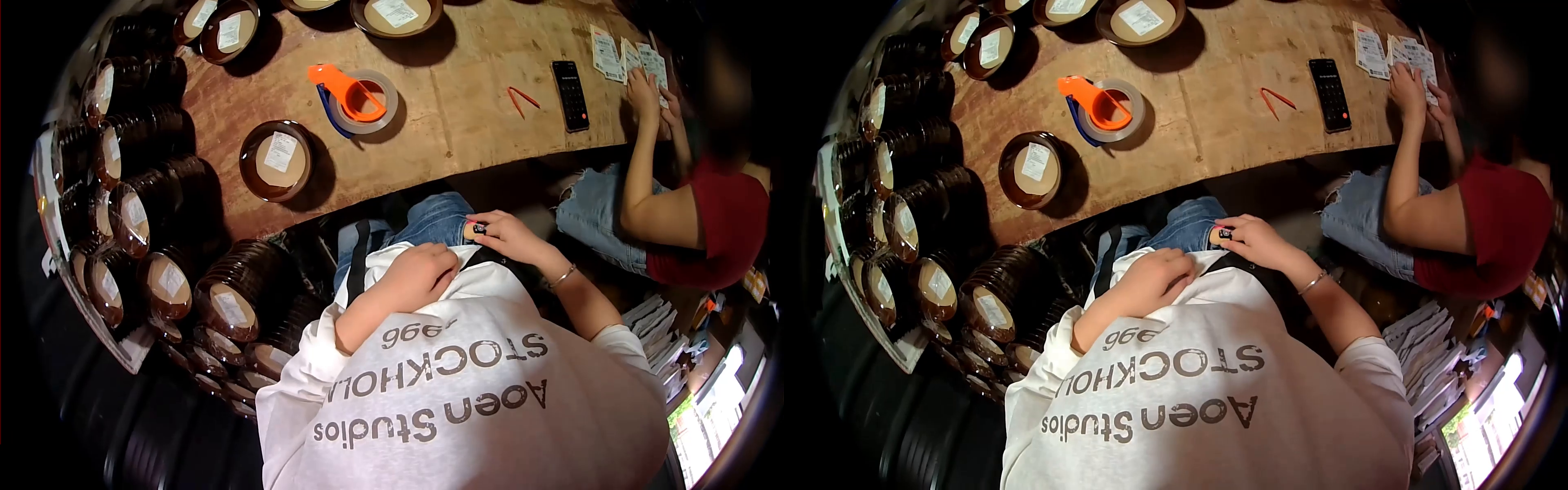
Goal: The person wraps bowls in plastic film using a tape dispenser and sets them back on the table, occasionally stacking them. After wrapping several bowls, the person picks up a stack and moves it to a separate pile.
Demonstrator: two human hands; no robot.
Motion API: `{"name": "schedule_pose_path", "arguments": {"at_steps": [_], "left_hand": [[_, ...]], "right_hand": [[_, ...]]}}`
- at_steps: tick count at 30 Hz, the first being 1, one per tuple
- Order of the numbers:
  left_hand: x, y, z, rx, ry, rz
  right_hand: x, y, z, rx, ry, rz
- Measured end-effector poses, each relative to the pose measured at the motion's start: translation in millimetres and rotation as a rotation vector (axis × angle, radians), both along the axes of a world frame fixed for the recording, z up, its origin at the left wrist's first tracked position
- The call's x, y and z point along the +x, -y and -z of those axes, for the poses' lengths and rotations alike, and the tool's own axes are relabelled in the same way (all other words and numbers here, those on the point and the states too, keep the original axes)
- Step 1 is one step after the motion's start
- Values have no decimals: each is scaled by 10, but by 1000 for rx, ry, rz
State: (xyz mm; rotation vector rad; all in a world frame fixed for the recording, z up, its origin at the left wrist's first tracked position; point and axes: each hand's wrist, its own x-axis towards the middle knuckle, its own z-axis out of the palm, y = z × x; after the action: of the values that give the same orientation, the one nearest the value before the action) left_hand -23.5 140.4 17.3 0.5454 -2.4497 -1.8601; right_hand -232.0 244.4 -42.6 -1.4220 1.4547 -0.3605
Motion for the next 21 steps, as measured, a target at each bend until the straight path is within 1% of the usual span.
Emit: {"name": "schedule_pose_path", "arguments": {"at_steps": [2,4,7,8,10,11,12,13,14,15,16,17,19,20,21], "left_hand": [[30,14,-38,-12,19,1],[37,45,-33,-29,38,1],[71,55,-19,-23,2,-41],[52,70,-5,-27,-5,-45],[43,56,6,-53,-10,-37],[37,79,8,-59,-11,-51],[33,114,7,-24,7,-56],[44,141,-12,12,28,-64],[64,189,-36,-5,29,-89],[83,274,-51,-137,13,-230],[118,363,-63,-268,-2,-371],[199,470,-29,-222,-2,-522],[413,683,117,-409,12,-936],[533,786,140,-478,77,-1134],[696,886,257,-567,114,-1294]], "right_hand": [[22,28,-12,-1,128,44],[-1,82,-57,25,136,41],[-14,80,7,-37,-155,-72],[20,100,140,-41,-161,-76],[145,133,365,56,-324,-188],[180,169,378,-34,-462,-284],[149,225,339,-49,-464,-299],[100,290,243,101,-455,-345],[33,402,122,244,-450,-392],[-82,607,-102,445,-328,-358],[-198,677,-228,398,-247,-245],[-282,755,-300,296,-159,-83],[-273,981,-365,146,6,221],[-219,1183,-353,94,78,364],[-129,1370,-299,0,103,414]]}}
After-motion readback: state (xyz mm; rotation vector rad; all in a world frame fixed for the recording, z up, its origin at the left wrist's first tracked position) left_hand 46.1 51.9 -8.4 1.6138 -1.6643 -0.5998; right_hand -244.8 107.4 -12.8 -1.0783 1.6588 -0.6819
